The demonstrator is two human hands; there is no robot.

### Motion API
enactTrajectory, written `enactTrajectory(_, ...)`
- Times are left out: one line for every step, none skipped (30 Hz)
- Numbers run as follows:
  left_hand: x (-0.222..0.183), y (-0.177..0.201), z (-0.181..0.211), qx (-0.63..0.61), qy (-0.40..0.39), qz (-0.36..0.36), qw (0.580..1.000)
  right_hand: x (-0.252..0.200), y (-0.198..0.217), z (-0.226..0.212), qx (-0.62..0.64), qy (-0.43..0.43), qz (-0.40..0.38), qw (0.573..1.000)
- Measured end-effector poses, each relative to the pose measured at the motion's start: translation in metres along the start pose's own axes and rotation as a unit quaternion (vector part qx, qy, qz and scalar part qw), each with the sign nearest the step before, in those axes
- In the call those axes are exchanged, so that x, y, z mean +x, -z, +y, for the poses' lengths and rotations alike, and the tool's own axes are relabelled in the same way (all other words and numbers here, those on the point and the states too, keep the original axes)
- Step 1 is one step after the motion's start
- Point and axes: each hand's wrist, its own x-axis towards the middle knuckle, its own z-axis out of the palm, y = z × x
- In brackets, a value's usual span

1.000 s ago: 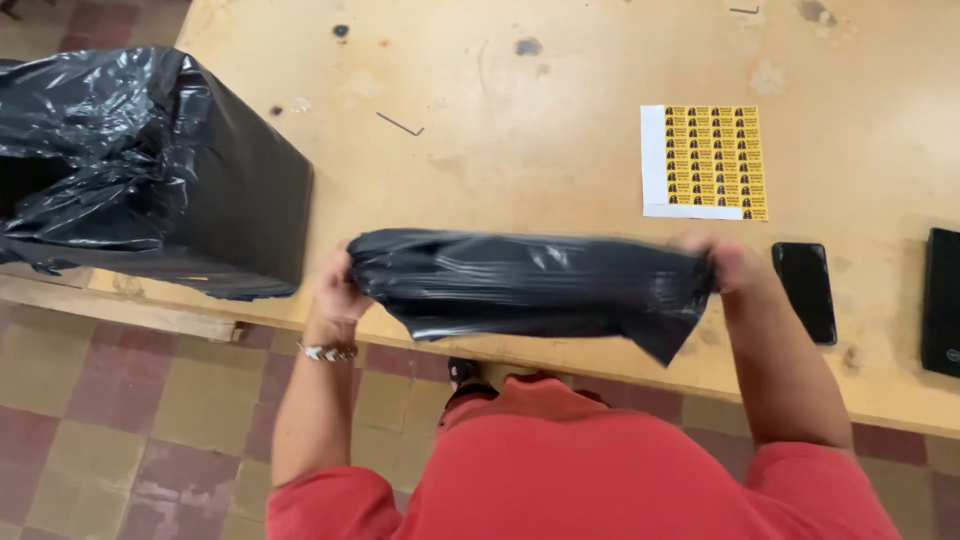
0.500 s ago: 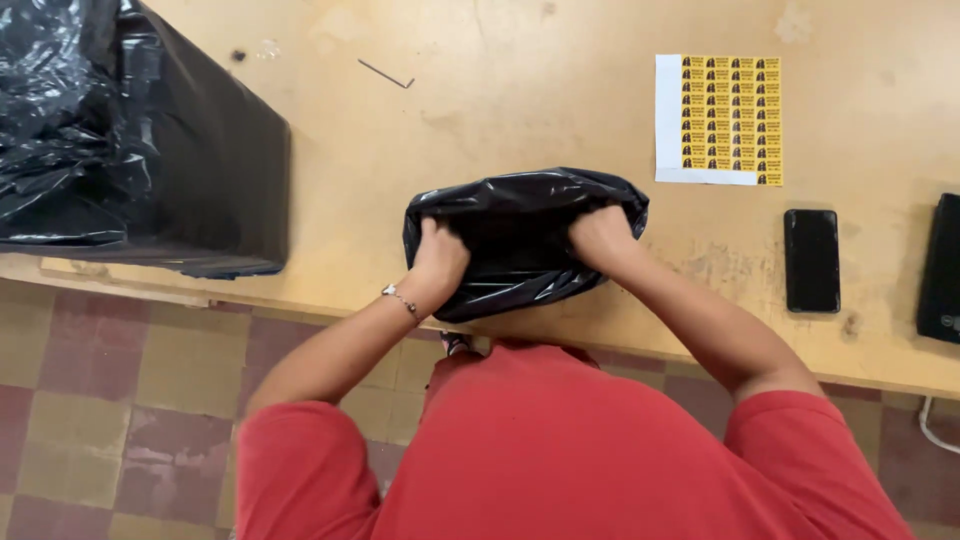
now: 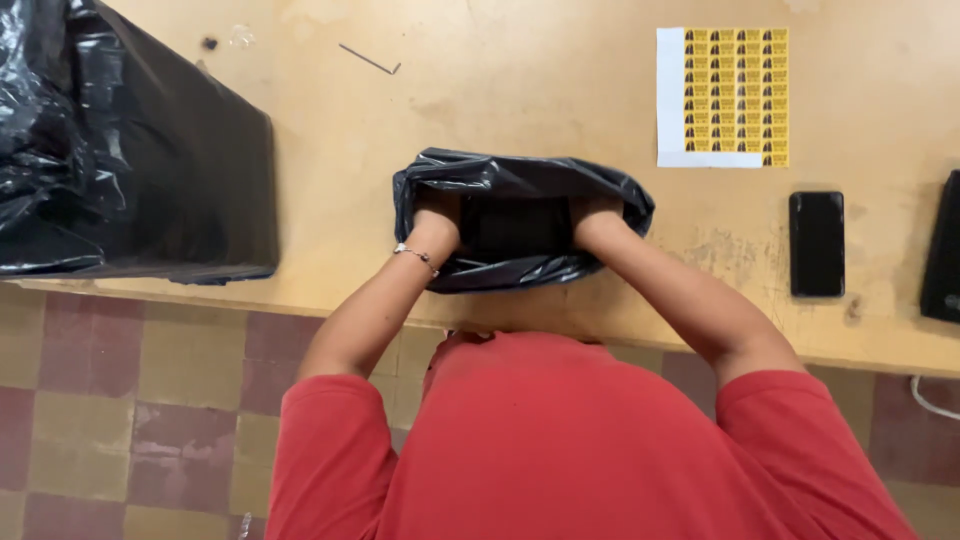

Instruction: Picking up filled black plastic bags from a pallet and tying them closed on a workbench

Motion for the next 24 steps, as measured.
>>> enactTrajectory(0.015,-0.011,-0.003,0.034,0.017,-0.031,0.999,-0.004,0.009,-0.003,0.001,0.008,-0.015,1.0)
enactTrajectory(0.031,-0.022,-0.005,0.068,0.034,-0.061,0.995,-0.008,0.019,-0.005,0.001,0.016,-0.03,0.999)
enactTrajectory(0.024,-0.014,-0.001,0.067,0.033,-0.066,0.995,-0.013,0.026,-0.008,0.002,0.017,-0.034,0.999)
enactTrajectory(0.017,-0.007,0.004,0.06,0.045,-0.086,0.994,-0.018,0.034,-0.01,0.005,0.024,-0.055,0.998)
enactTrajectory(0.013,0.004,0.008,0.052,0.057,-0.102,0.992,-0.02,0.044,-0.011,0.007,0.031,-0.071,0.997)
enactTrajectory(0.014,0.004,0.009,0.052,0.057,-0.102,0.992,-0.025,0.054,-0.012,0.007,0.031,-0.072,0.997)
enactTrajectory(0.016,0.006,0.01,0.049,0.049,-0.102,0.992,-0.03,0.064,-0.012,0.009,0.037,-0.088,0.995)
enactTrajectory(0.018,0.009,0.011,0.046,0.042,-0.101,0.993,-0.035,0.074,-0.013,0.011,0.042,-0.103,0.994)
enactTrajectory(0.02,0.011,0.007,0.047,0.042,-0.101,0.993,-0.035,0.096,-0.018,0.012,0.042,-0.102,0.994)
enactTrajectory(0.022,0.013,0.003,0.042,0.031,-0.101,0.994,-0.035,0.117,-0.023,0.055,0.028,-0.107,0.992)
enactTrajectory(0.021,0.011,0.0,0.035,0.02,-0.104,0.994,-0.038,0.136,-0.028,0.099,0.015,-0.115,0.988)
enactTrajectory(0.021,0.01,-0.002,0.035,0.02,-0.108,0.993,-0.014,0.074,-0.02,0.1,0.015,-0.118,0.988)
enactTrajectory(0.023,0.011,-0.004,0.03,0.009,-0.109,0.994,0.006,0.014,-0.007,0.081,0.055,-0.097,0.99)
enactTrajectory(0.025,0.012,-0.007,0.025,-0.003,-0.111,0.993,0.025,-0.042,0.009,0.061,0.095,-0.077,0.991)
enactTrajectory(0.026,0.013,-0.009,0.025,-0.002,-0.112,0.993,0.029,-0.036,0.009,0.061,0.096,-0.078,0.99)
enactTrajectory(0.027,0.013,-0.01,0.018,-0.011,-0.113,0.993,0.032,-0.03,0.008,0.06,0.1,-0.074,0.99)
enactTrajectory(0.026,0.012,-0.012,0.012,-0.021,-0.116,0.993,0.034,-0.025,0.006,0.06,0.103,-0.072,0.99)
enactTrajectory(0.026,0.011,-0.012,0.012,-0.02,-0.119,0.993,0.032,-0.021,0.004,0.061,0.105,-0.074,0.99)
enactTrajectory(0.027,0.013,-0.013,0.005,-0.029,-0.118,0.993,0.034,-0.013,0.003,0.058,0.109,-0.066,0.99)
enactTrajectory(0.029,0.016,-0.014,-0.001,-0.038,-0.117,0.992,0.036,-0.005,0.002,0.055,0.114,-0.058,0.99)
enactTrajectory(0.031,0.018,-0.016,-0.001,-0.037,-0.117,0.992,0.036,0.001,-0.001,0.056,0.115,-0.058,0.99)
enactTrajectory(0.034,0.02,-0.018,-0.006,-0.048,-0.118,0.992,0.037,0.007,-0.004,0.054,0.118,-0.051,0.99)
enactTrajectory(0.035,0.019,-0.018,-0.013,-0.059,-0.12,0.991,0.035,0.012,-0.006,0.052,0.122,-0.047,0.99)
enactTrajectory(0.034,0.018,-0.017,-0.014,-0.058,-0.122,0.991,0.031,0.016,-0.006,0.052,0.122,-0.049,0.99)
